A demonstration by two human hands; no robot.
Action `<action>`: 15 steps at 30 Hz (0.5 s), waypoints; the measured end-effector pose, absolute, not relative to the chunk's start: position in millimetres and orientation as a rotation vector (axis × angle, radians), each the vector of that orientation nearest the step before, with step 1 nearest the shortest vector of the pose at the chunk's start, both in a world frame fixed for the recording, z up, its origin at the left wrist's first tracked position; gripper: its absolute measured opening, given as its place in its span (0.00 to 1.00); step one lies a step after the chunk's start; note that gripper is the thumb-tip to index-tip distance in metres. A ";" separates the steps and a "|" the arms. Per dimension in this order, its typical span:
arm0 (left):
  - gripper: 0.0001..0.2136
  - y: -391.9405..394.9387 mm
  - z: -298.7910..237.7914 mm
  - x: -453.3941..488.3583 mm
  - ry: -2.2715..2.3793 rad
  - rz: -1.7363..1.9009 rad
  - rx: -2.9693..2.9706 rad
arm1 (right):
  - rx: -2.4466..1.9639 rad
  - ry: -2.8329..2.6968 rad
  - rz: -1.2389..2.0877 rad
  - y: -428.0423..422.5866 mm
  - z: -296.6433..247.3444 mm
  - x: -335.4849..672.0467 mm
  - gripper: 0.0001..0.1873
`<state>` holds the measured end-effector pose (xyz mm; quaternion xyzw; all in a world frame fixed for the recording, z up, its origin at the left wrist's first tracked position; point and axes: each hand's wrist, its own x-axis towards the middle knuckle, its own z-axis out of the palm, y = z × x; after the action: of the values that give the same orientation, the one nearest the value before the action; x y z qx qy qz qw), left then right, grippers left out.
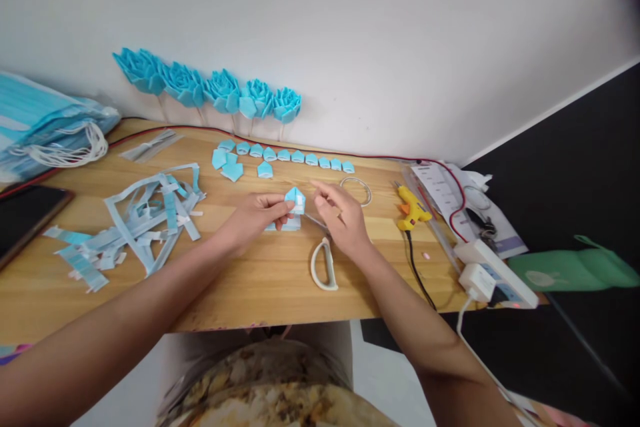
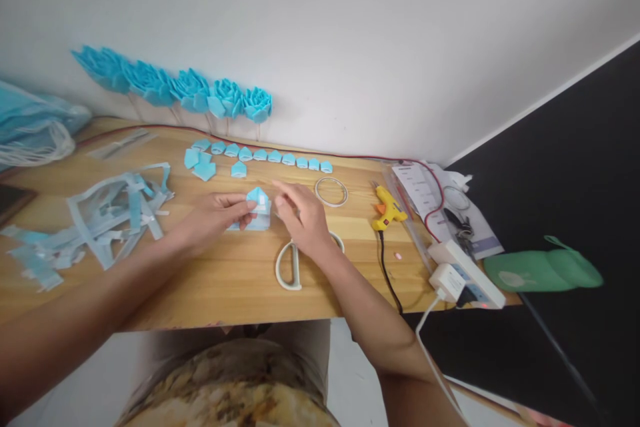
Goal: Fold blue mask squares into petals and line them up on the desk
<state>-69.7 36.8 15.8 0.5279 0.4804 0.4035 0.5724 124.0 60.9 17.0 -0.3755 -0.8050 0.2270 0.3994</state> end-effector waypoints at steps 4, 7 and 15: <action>0.14 36.5 15.7 -67.6 1.126 0.972 1.253 | -1.010 -1.836 1.107 64.3 12.0 122.8 0.20; 0.13 35.9 13.6 -65.3 1.107 0.987 1.264 | -0.968 -1.796 1.283 63.7 8.4 119.1 0.22; 0.12 35.4 14.1 -63.8 1.183 0.935 1.323 | -0.970 -1.781 1.219 64.1 6.3 116.0 0.23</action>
<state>-63.8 35.4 14.1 0.5561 0.4971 0.3930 0.5378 116.0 64.1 6.3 -0.3795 -0.6969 0.4769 0.3779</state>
